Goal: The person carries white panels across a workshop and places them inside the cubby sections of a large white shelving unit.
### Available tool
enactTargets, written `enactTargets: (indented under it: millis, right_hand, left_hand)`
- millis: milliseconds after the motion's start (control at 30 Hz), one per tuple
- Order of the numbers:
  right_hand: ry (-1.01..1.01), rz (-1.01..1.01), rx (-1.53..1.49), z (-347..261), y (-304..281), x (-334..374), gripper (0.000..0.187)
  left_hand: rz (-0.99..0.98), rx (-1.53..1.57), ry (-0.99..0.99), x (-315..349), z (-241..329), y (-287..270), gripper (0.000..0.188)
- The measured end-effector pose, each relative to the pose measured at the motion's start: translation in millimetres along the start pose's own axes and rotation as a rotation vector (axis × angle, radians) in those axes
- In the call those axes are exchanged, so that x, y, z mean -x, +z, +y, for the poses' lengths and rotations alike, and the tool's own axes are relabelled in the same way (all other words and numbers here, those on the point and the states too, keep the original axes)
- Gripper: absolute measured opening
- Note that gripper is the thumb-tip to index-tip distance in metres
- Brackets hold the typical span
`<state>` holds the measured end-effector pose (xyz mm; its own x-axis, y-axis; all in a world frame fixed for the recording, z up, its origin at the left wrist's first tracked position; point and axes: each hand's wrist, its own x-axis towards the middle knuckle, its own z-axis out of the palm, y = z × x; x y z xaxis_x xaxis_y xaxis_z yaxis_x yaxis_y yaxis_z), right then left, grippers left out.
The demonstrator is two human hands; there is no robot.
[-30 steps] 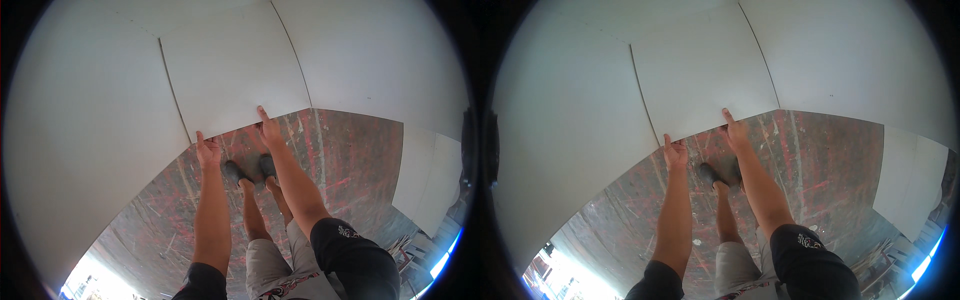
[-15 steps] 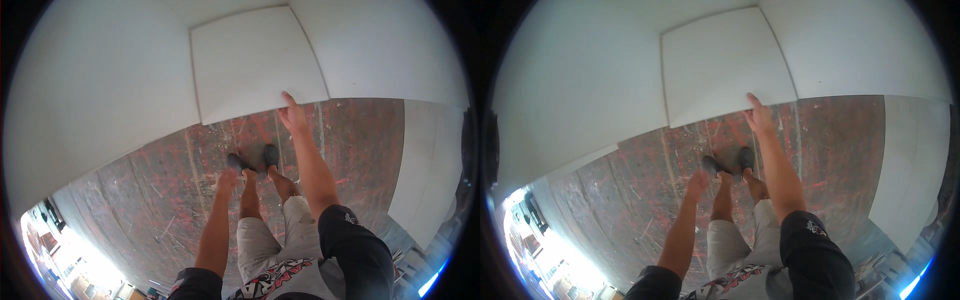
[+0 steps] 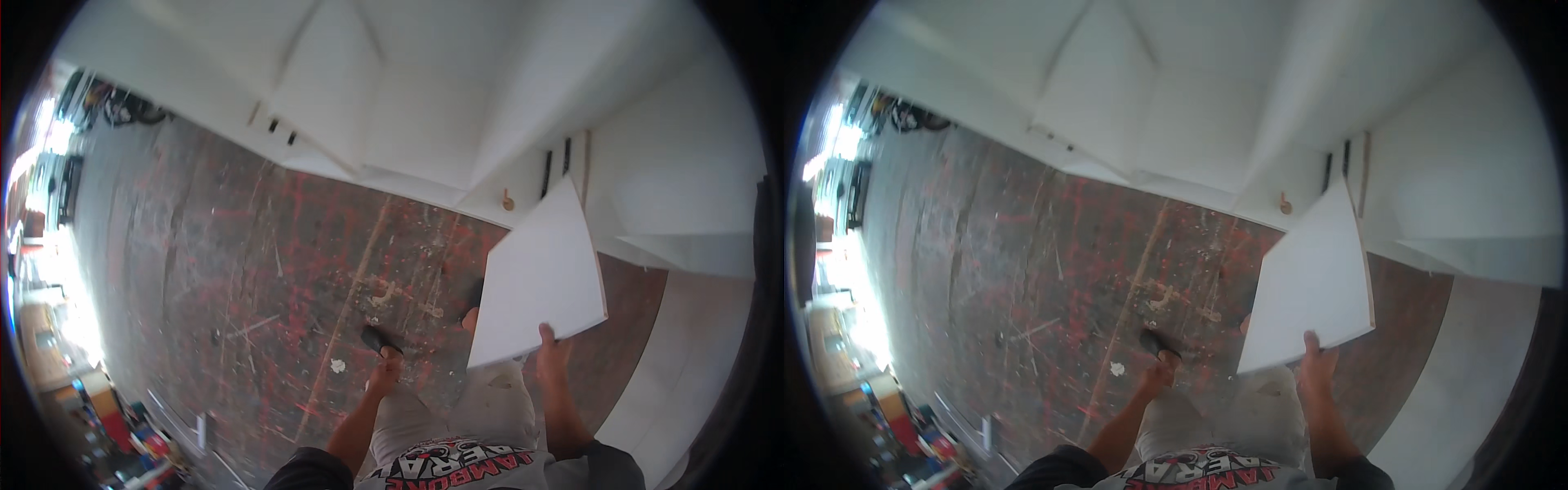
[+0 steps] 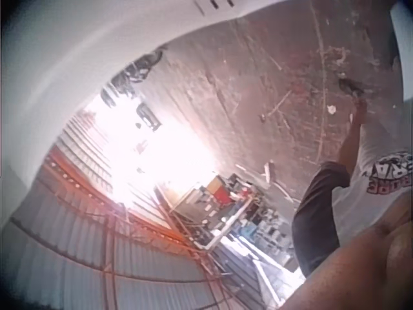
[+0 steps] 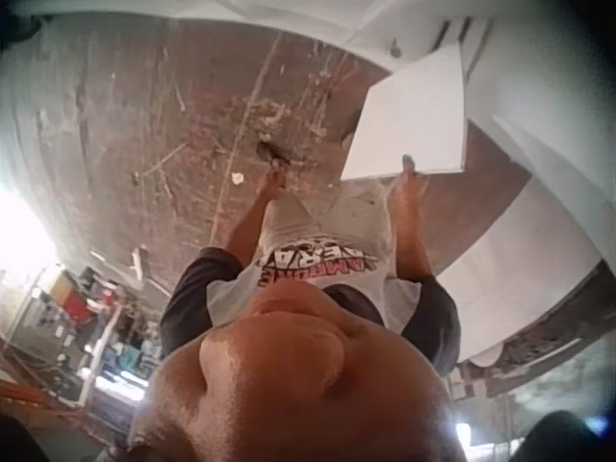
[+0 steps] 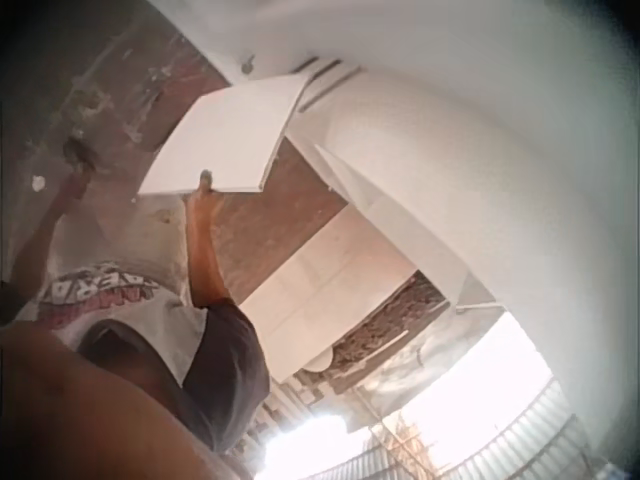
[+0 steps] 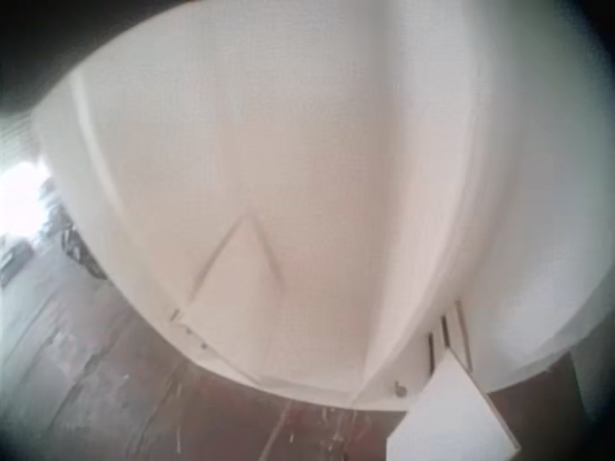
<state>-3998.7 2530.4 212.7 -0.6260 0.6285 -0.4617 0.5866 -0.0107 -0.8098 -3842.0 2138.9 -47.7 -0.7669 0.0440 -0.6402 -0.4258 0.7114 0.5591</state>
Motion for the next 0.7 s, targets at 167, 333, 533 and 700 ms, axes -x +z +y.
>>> enactTargets:
  millis: [167, 333, 533, 700]
  right_hand:
    - [0.255, -0.07, 0.042, 104.2, 55.8, 59.5, 0.057]
    - [0.612, -0.414, -0.356, 74.8, 192.3, 153.4, 0.048]
    - [0.783, -0.706, -0.66, 0.2, 313.0, 235.1, 0.041]
    - [0.852, -0.862, -0.907, -35.6, 397.9, 233.0, 0.036]
  left_hand:
    - [-0.848, 1.053, -0.558, 79.7, 15.1, -90.9, 0.035]
    - [-0.857, 1.563, -0.214, 198.0, -24.4, -229.5, 0.042]
    - [0.286, 1.306, 0.18, 165.1, 16.2, -363.4, 0.066]
    - [0.53, 1.268, -0.03, 89.4, 66.7, -465.0, 0.044]
